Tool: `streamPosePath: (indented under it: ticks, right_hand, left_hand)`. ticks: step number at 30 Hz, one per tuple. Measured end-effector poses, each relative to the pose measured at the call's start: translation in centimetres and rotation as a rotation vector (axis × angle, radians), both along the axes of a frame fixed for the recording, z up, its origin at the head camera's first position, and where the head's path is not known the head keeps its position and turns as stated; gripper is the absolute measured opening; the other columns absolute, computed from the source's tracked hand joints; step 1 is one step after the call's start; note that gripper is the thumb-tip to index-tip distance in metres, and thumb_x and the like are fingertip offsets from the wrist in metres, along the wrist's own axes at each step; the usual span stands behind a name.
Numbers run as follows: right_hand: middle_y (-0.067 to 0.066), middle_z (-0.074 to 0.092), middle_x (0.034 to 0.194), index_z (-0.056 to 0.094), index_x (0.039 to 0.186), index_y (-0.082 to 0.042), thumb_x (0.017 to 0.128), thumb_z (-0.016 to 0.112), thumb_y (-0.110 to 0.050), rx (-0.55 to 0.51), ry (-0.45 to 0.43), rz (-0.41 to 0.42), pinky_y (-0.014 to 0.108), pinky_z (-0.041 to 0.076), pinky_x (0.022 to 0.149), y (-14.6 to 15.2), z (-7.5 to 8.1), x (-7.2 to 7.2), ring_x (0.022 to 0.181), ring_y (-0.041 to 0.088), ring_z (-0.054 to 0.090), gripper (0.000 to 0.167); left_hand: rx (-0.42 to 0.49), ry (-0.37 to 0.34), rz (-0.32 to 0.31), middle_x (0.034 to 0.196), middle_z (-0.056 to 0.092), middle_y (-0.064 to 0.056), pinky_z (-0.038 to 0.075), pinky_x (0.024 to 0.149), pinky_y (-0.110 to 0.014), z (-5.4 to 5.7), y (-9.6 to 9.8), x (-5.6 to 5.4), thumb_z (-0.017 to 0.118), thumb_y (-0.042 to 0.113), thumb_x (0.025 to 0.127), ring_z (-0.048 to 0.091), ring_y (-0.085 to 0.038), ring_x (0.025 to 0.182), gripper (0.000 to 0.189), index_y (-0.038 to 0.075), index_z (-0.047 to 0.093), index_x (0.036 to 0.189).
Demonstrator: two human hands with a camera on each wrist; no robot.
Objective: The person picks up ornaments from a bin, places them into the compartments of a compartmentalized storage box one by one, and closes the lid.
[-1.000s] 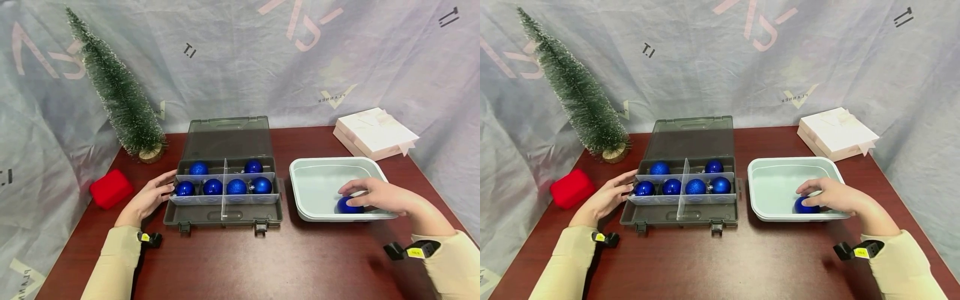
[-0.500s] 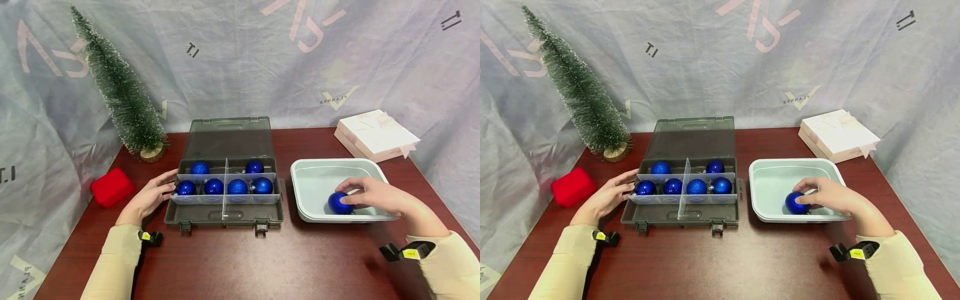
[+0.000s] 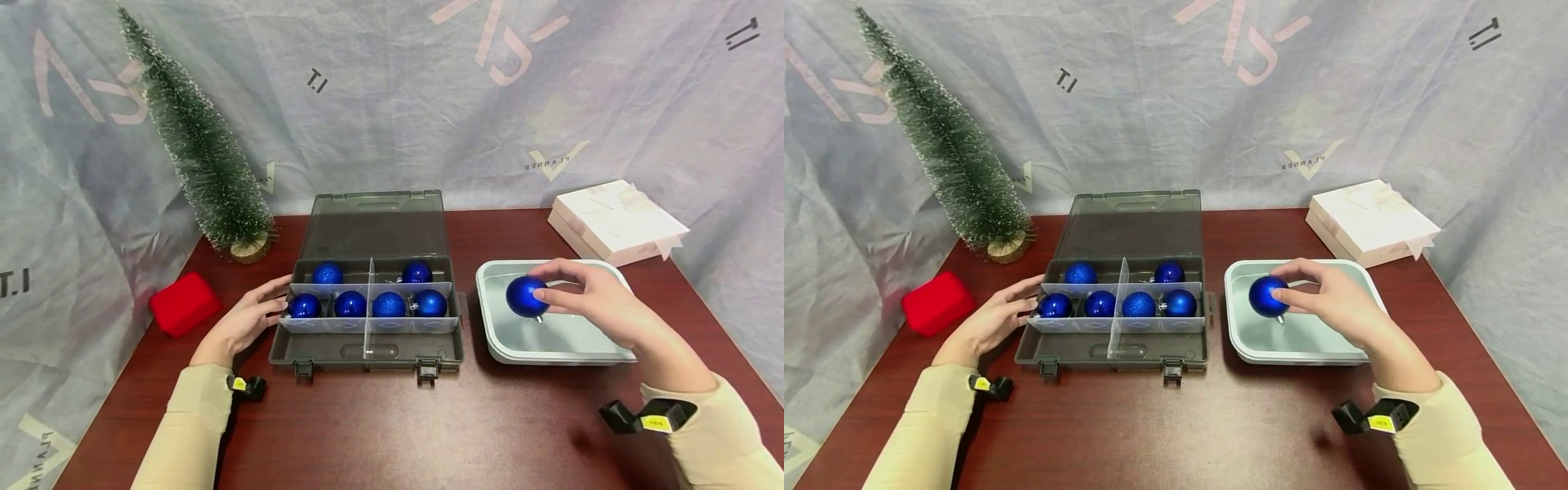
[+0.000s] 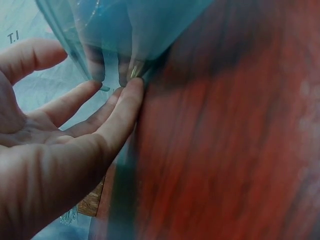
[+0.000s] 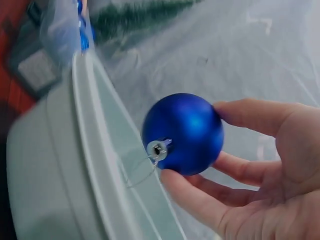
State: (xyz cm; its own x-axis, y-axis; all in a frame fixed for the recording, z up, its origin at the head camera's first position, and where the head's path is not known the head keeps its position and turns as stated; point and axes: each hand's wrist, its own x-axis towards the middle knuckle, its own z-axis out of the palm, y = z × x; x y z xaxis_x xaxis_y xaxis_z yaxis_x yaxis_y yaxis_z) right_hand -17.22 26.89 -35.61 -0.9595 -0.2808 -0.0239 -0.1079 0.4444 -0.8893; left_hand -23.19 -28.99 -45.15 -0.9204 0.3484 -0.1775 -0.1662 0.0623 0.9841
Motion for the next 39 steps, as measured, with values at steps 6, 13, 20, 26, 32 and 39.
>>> streamPosePath:
  ticks: [6, 13, 20, 26, 32, 39]
  right_hand:
    - [0.008, 0.065, 0.123, 0.064, 0.128, -0.004, 0.098, 0.071, -0.017, -0.024, 0.089, 0.002, 0.028, 0.056, 0.081, -3.1, 0.8, 0.1, 0.098, 0.012, 0.070, 0.033]
    - [0.011, 0.067, 0.121, 0.063, 0.127, -0.001, 0.097, 0.071, -0.012, -0.148, 0.083, 0.039, 0.026, 0.053, 0.086, -7.2, 0.7, -0.2, 0.109, 0.016, 0.066, 0.033]
    - [0.010, 0.066, 0.123, 0.065, 0.126, -0.004, 0.095, 0.072, -0.011, -0.192, 0.093, 0.116, 0.028, 0.051, 0.090, -11.4, 0.2, -0.4, 0.110, 0.024, 0.064, 0.032]
    - [0.008, 0.066, 0.125, 0.066, 0.126, -0.007, 0.093, 0.076, -0.012, -0.252, 0.062, 0.160, 0.033, 0.053, 0.087, -14.8, -0.1, -0.3, 0.109, 0.024, 0.065, 0.034]
    - [0.006, 0.067, 0.122, 0.068, 0.123, -0.007, 0.092, 0.077, -0.011, -0.291, 0.082, 0.200, 0.043, 0.052, 0.093, -18.1, -0.9, -0.4, 0.110, 0.024, 0.064, 0.033]
    - [0.003, 0.066, 0.125, 0.069, 0.124, -0.010, 0.092, 0.078, -0.016, -0.258, 0.086, 0.224, 0.043, 0.052, 0.095, -21.4, -2.2, -0.8, 0.117, 0.022, 0.061, 0.034]
  left_hand:
    - [-0.003, -0.003, 0.002, 0.157, 0.030, -0.018, 0.047, 0.092, -0.030, 0.0, 0.0, 0.0, 0.049, 0.003, 0.104, 0.047, -0.014, 0.123, 0.062, 0.001, 0.024, 0.161]
    - [0.003, -0.005, 0.004, 0.156, 0.032, -0.017, 0.047, 0.092, -0.030, 0.0, 0.0, 0.0, 0.049, 0.002, 0.104, 0.048, -0.014, 0.122, 0.062, 0.001, 0.025, 0.161]
    - [0.011, -0.006, 0.005, 0.156, 0.032, -0.018, 0.047, 0.093, -0.030, 0.0, 0.1, 0.0, 0.049, 0.002, 0.103, 0.048, -0.014, 0.122, 0.063, 0.000, 0.025, 0.161]
    - [0.008, -0.006, 0.006, 0.156, 0.032, -0.018, 0.047, 0.094, -0.030, 0.0, 0.0, 0.0, 0.050, 0.003, 0.103, 0.047, -0.014, 0.124, 0.062, 0.001, 0.025, 0.161]
    - [0.005, -0.006, 0.003, 0.156, 0.033, -0.018, 0.047, 0.094, -0.031, 0.1, 0.1, 0.0, 0.048, 0.002, 0.104, 0.047, -0.015, 0.123, 0.061, 0.002, 0.026, 0.161]
    - [-0.004, -0.001, -0.001, 0.158, 0.029, -0.022, 0.046, 0.094, -0.031, 0.1, 0.0, 0.1, 0.047, 0.001, 0.104, 0.046, -0.016, 0.124, 0.061, 0.001, 0.025, 0.161]
